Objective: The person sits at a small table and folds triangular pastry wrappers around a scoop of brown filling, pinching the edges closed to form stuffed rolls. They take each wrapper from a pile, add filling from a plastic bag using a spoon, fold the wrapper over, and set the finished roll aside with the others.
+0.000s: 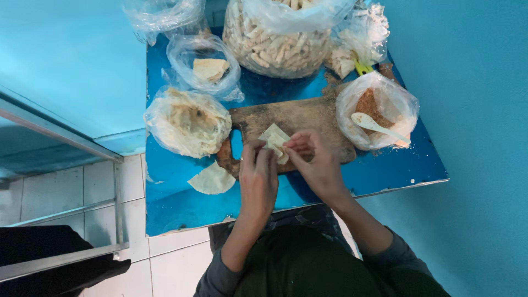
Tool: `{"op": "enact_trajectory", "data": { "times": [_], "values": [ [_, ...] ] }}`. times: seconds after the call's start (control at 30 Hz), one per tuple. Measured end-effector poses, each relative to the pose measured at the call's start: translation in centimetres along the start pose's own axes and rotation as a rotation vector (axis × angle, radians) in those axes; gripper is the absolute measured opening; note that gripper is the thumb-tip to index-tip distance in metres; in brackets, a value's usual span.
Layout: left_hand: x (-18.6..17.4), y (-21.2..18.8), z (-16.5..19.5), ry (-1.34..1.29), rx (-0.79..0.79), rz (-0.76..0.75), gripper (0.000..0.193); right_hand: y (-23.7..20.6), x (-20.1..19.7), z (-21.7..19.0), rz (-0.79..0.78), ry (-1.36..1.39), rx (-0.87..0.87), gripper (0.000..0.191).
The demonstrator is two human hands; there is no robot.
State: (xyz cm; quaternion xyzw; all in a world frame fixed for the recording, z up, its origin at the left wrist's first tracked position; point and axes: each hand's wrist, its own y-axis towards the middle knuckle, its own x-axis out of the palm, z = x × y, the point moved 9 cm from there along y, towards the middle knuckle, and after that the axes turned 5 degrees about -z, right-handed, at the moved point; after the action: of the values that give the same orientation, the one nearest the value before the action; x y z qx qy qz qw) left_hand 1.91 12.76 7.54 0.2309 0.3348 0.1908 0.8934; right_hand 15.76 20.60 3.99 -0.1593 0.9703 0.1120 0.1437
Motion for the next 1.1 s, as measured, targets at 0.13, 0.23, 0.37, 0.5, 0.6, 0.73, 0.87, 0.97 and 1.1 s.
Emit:
{"op": "enact_trajectory", "data": {
  "times": [0.13, 0.23, 0.37, 0.5, 0.6, 0.73, 0.87, 0.97, 1.1],
  "values": [
    [-0.1, 0.2, 0.2, 0.024, -0.013, -0.030, 0.009, -0.2, 0.9, -2.5, -0.037, -0.245, -0.233, 0.024],
    [-0.3, 0.3, 0.7, 0.118, 0.034, -0.086, 0.014, -0.4, 1.5, -4.2, -0.121, -0.468, -0.376, 0.024],
    [-0.5, -0.1, 1.4, 0.374, 0.195, -0.189, 0.024, -0.6, 1.3, -5.5, -0.303, -0.471, -0.469, 0.031],
    [0.2, 0.7, 0.9, 0.471, 0.269, -0.222, 0.024, -0.9, 1.2, -6.4, -0.399, -0.556, -0.591, 0.054],
    [0.4, 1.8, -0.4, 0.333, 0.201, -0.251, 0.016, -0.3, 1.4, -5.8, -0.400, -0.564, -0.578, 0.044],
    [-0.2, 2.0, -0.9, 0.228, 0.201, -0.314, 0.015, 0.9, 1.4, -4.4, -0.325, -0.561, -0.500, 0.031],
    [-0.2, 2.6, -1.1, 0.188, 0.193, -0.278, 0.012, 2.7, 1.1, -2.1, -0.354, -0.306, -0.232, 0.025],
    [0.4, 3.2, -2.1, 0.136, 0.098, -0.264, 0.010, 3.7, 1.6, -1.4, -0.391, -0.187, -0.122, 0.022],
    [0.9, 3.7, -2.8, 0.106, 0.032, -0.226, 0.011, 4.1, 1.9, -1.6, -0.385, -0.141, -0.077, 0.023]
  ]
}}
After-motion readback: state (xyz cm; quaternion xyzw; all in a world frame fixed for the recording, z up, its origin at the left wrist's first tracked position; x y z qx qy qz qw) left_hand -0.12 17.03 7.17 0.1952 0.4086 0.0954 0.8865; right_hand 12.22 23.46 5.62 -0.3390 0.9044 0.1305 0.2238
